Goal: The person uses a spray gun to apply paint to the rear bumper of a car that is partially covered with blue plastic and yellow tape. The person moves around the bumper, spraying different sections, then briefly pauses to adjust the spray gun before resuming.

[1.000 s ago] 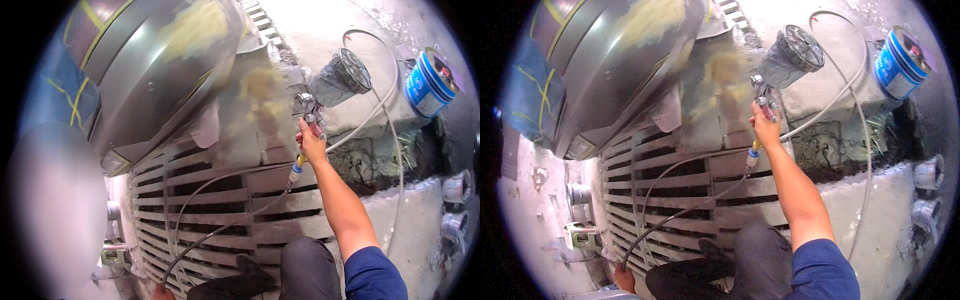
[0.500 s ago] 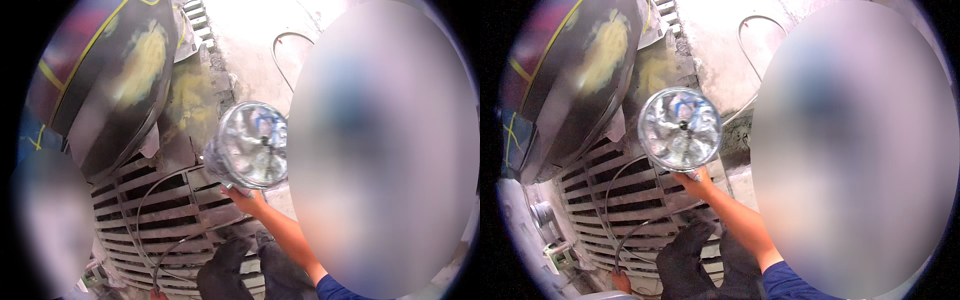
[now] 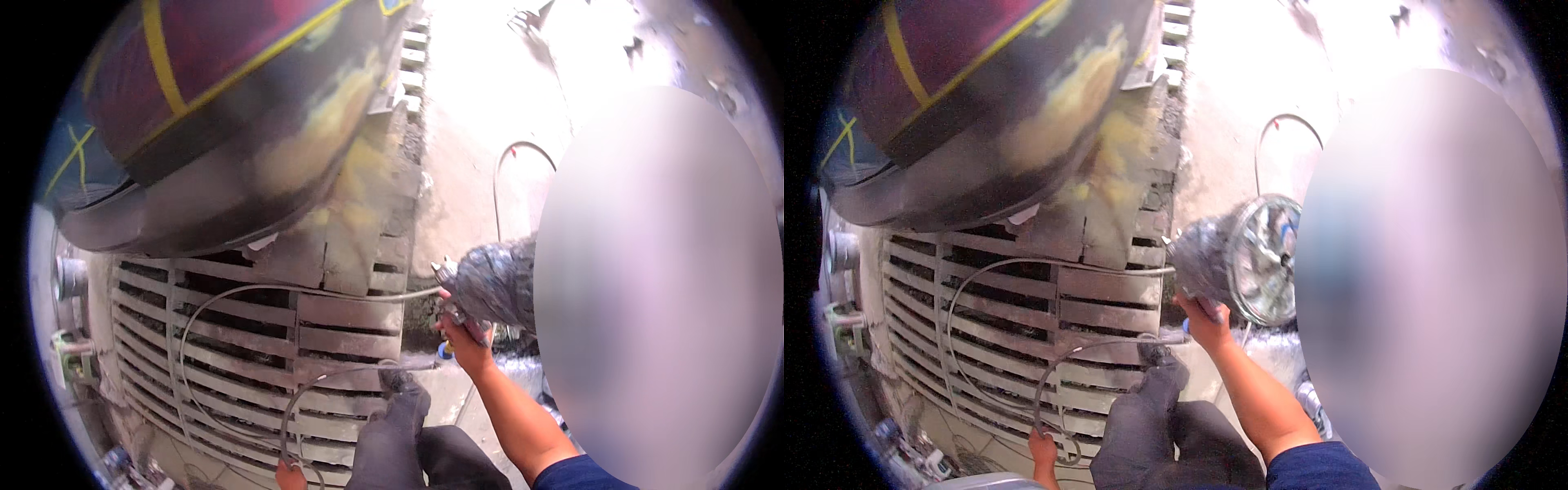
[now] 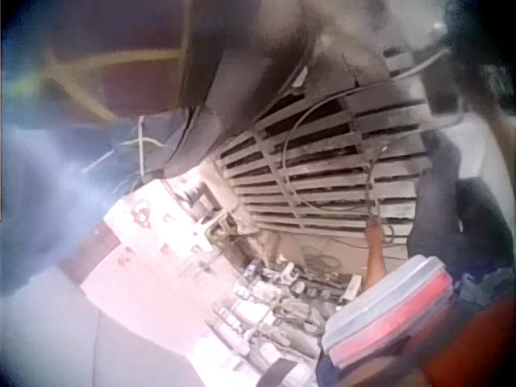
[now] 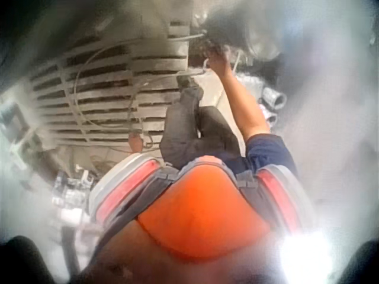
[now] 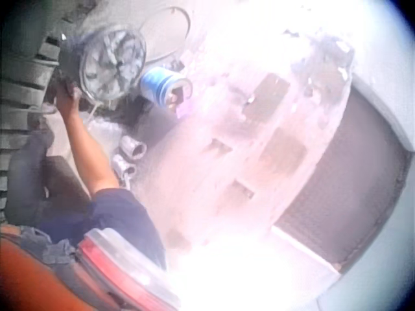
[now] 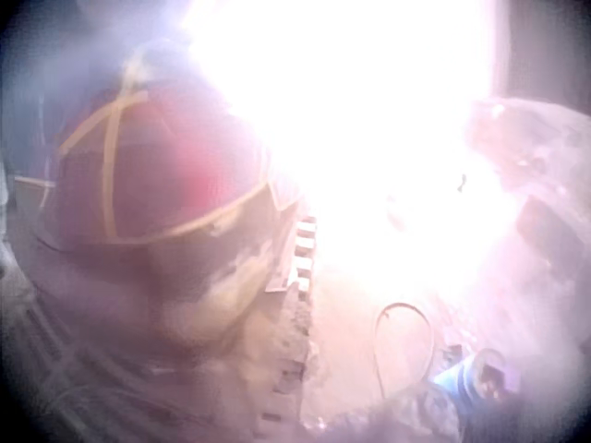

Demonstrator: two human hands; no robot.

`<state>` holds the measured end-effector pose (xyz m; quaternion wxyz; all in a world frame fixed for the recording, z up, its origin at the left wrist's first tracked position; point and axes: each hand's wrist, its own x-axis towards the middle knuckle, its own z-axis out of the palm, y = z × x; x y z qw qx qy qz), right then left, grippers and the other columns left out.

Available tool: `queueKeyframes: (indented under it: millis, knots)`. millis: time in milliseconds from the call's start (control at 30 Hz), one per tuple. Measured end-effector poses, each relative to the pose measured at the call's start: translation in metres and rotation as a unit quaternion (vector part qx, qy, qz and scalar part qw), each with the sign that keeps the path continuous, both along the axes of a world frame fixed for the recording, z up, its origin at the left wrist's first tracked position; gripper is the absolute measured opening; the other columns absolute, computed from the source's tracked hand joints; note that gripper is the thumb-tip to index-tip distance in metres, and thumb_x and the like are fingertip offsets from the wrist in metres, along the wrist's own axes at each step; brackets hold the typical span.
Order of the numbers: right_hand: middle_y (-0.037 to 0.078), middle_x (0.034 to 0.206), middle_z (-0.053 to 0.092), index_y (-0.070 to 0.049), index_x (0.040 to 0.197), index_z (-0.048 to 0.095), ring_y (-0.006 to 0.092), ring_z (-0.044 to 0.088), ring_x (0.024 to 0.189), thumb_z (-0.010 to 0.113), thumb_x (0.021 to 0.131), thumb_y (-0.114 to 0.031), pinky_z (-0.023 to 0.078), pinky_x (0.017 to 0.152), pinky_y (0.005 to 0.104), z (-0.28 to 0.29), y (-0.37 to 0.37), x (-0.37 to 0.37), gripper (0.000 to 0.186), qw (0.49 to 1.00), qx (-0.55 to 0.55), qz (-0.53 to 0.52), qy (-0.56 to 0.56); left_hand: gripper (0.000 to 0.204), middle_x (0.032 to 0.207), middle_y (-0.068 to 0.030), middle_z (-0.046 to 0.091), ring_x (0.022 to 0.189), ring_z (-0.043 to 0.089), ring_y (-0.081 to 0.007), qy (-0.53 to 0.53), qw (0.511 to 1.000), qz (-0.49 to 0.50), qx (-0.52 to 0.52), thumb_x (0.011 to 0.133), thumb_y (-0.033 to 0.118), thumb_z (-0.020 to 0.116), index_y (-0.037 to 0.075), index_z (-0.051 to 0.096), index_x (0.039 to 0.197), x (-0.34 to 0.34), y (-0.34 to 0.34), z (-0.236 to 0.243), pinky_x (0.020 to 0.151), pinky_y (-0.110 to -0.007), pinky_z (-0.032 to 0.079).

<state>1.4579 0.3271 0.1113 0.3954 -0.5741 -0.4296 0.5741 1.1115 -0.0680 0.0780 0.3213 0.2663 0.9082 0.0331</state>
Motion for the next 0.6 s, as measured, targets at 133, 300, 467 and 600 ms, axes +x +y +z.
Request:
queueKeyframes:
  millis: [133,300,467,600]
  knots:
    - [-0.001,0.075,0.059,-0.009,0.117,0.058,0.0036,0.05,0.062,0.061,0.085,-0.016,0.036,0.053,0.018,0.017,0.022,0.003,0.033,0.999,0.006,0.034,-0.023,0.017,0.081,-0.0195,0.06,0.082,0.058,-0.038,0.034,0.997,0.056,-0.03,0.069,0.004,0.051,0.003,0.056,0.085,0.037,0.003,0.008,0.072,-0.044,0.044]
    - [0.001,0.105,0.059,-0.01,0.121,0.053,0.0066,0.052,0.078,0.058,0.086,-0.011,0.043,0.063,0.0215,0.023,0.055,0.027,0.035,0.991,-0.088,0.093,-0.027,0.014,0.078,-0.0188,0.059,0.078,0.057,-0.0367,0.004,1.0,0.009,0.017,0.071,0.006,0.051,0.002,0.057,0.084,0.062,-0.004,-0.005,0.069,-0.045,0.044]
    - [0.001,0.101,0.062,-0.013,0.109,0.062,0.0106,0.056,0.088,0.062,0.084,-0.02,0.043,0.078,0.0263,-0.036,0.089,0.021,0.026,0.992,0.023,0.121,0.032,0.021,0.084,-0.021,0.059,0.076,0.058,-0.0328,-0.112,0.953,0.273,-0.066,0.076,0.013,0.056,-0.002,0.057,0.092,0.108,-0.02,-0.038,0.068,-0.044,0.045]
    - [0.003,0.114,0.058,-0.014,0.114,0.061,0.0181,0.054,0.101,0.061,0.084,-0.026,0.042,0.089,0.0312,-0.062,0.137,0.044,0.032,0.83,0.401,0.229,-0.313,0.028,0.09,-0.0216,0.059,0.078,0.057,-0.0332,0.061,0.983,0.151,-0.085,0.08,0.02,0.057,-0.004,0.057,0.096,0.186,0.065,0.013,0.072,-0.046,0.045]
